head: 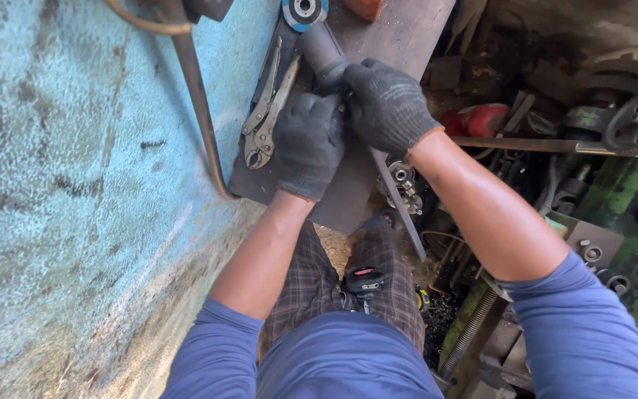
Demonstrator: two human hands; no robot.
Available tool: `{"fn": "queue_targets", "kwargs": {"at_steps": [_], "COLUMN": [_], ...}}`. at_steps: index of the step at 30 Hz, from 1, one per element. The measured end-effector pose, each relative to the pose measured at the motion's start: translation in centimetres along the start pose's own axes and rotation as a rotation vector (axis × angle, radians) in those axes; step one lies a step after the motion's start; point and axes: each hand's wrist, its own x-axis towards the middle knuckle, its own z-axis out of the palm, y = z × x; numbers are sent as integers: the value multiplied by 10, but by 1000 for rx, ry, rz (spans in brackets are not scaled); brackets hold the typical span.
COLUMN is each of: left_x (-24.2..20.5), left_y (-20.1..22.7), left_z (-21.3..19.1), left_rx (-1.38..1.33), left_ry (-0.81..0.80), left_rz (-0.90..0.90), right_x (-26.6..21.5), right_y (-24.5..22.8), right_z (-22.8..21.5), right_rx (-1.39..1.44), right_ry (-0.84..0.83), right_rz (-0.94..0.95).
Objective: The person wraps a thin wire around a cylindrical metal component multiple times, then secures the end by twisting it with pliers. The person then places the wrapped component into a lathe chuck.
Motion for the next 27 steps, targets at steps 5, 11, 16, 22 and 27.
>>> {"fn": "queue_targets", "kwargs": {"at_steps": [5,11,16,22,27], "left_x": [-24,-18,-17,-10,-4], "left_y": [0,0,-4,-22,-25], "left_z": [16,18,17,12,16], "left_rx": [-310,-193,-205,-702,-891], "left_ry": [131,295,255,-57,-349], "left_rz": [-225,-129,-108,-268,-479], "right_x": [10,28,30,-1,-32], "right_y": [-11,-42,-26,8,17], "right_z": [-8,-40,-27,-20,2], "right_rx": [-29,53,111,700,1637], "right_ry": [-184,-420,-425,-145,180], "right_rz": [47,233,278,354,614]}}
